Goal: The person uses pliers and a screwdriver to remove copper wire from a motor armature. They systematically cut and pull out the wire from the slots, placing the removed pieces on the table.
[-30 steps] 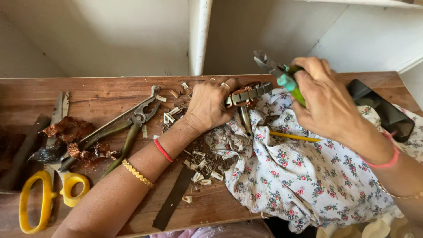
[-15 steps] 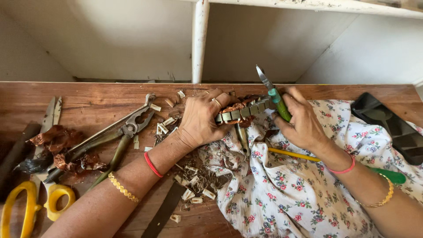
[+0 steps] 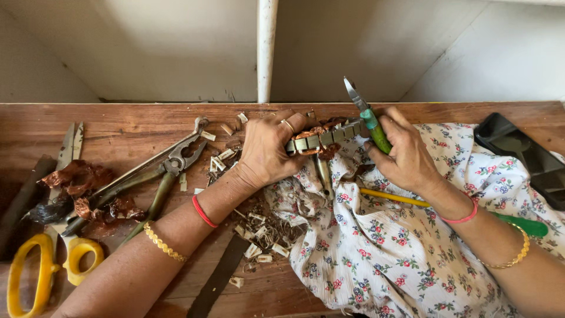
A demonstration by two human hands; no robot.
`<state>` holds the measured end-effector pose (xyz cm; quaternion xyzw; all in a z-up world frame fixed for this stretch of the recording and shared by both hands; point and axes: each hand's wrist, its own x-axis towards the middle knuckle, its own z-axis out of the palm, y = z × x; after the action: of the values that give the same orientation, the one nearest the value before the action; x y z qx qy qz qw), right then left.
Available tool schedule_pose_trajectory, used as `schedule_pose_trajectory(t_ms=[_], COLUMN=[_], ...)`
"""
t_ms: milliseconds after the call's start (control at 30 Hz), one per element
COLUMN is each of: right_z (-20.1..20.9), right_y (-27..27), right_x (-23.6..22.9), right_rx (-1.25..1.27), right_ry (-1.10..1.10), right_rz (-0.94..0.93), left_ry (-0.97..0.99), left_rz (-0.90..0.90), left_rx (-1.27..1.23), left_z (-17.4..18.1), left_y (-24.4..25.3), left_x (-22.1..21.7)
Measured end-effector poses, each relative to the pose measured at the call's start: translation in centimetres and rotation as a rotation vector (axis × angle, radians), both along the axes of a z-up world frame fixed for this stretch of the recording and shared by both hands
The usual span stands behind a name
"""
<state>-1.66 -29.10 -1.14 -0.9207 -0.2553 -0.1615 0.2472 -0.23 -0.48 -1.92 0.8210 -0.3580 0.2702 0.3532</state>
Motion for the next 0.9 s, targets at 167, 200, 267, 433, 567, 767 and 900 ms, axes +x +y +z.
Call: schedule_pose_trajectory(t_ms=[167, 200, 267, 433, 567, 767, 900], right_z=[0.2, 0.2, 0.1, -0.7, -0.9, 0.1, 0.3], right_y=[0.2, 0.2, 0.1, -0.3, -0.3, 0.4, 0.3], right_x=[-0.2, -0.2, 0.0, 0.3, 0.4, -0.1, -0.2], right_rx=[0.027, 0.024, 0.016, 0.067, 0.047, 0.043, 0.084], right_ry=[-0.009, 0.004, 0.002, 0.020, 0.044, 0.005, 0.033], right_rz=[0.043, 0.029, 0.035, 0.087, 0.054, 0.033, 0.027], left_ry=[0.137, 0.111, 0.237, 0.349, 0.514, 0.629, 0.660], left_rz=[-0.019, -0.030, -0.019, -0.122, -0.133, -0.284, -0.377], left_rx=[-0.153, -0.197, -0.214, -0.284, -0.316, -0.557, -0.661], left_z=[0.6, 0.7, 0.8, 0.6, -0.2, -0.7, -1.0], left_y=[0.8, 0.8, 0.8, 0.9, 1.5, 2.2, 2.6], left_x=[0.2, 0.2, 0.2, 1.4, 2.5, 4.2, 4.8])
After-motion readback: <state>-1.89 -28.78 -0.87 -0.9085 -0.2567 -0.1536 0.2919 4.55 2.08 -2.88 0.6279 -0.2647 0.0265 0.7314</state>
